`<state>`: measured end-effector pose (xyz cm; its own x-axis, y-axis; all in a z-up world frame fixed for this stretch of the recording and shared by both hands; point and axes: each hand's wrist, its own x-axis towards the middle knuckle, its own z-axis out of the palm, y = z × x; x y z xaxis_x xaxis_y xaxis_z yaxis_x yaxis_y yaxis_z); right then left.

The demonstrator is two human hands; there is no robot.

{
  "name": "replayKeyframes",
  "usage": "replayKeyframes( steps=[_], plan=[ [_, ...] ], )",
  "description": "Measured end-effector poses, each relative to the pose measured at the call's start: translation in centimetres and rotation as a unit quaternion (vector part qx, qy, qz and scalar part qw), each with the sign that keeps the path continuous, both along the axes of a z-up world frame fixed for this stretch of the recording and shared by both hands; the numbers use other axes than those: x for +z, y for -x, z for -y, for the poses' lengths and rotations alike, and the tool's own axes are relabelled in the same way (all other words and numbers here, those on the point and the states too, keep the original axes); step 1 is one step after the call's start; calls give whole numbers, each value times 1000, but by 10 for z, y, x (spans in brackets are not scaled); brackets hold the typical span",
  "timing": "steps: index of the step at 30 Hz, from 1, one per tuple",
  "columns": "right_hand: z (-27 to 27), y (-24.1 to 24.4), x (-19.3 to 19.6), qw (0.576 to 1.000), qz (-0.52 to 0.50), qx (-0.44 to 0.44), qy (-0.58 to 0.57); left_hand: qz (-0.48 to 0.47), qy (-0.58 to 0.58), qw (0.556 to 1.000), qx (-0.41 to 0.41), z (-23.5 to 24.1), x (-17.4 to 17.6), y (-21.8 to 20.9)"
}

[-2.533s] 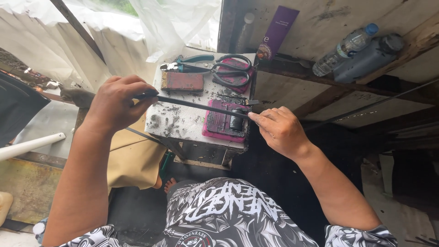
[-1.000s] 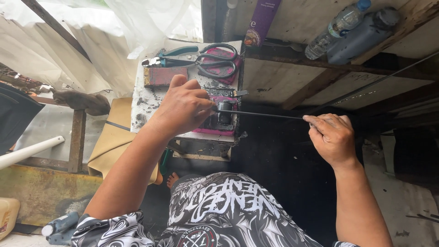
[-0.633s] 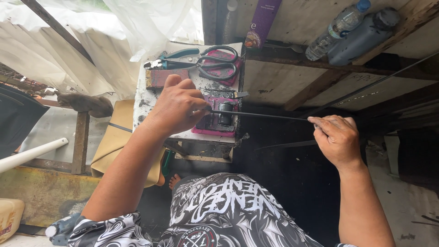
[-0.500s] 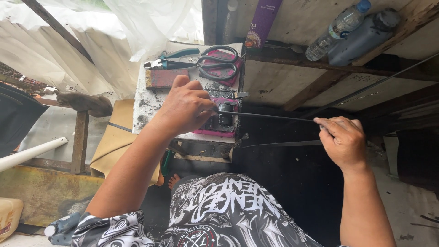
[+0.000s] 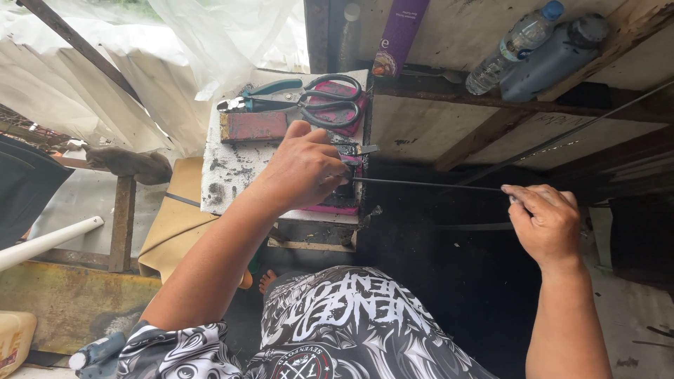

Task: Applying dye to the edges of a leather strap using a manual applicator and hanging it on a line to dry.

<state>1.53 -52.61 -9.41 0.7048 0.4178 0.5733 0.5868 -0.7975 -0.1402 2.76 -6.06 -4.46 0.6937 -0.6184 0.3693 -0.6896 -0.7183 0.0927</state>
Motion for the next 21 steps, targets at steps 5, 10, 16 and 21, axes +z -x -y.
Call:
replayKeyframes(
  steps=[5,10,16,21],
  plan=[
    [18,6,0,1000,-13,-29,0,24,11,999,-25,16,-7,-5],
    [26,12,6,999,-5,-53,4,18,27,999,-43,30,-9,-9],
    [45,27,14,994,-24,-111,-6,27,40,996,-72,56,-2,-15],
    [65,36,23,991,-15,-135,-20,24,24,996,-82,81,-10,-25]
  ],
)
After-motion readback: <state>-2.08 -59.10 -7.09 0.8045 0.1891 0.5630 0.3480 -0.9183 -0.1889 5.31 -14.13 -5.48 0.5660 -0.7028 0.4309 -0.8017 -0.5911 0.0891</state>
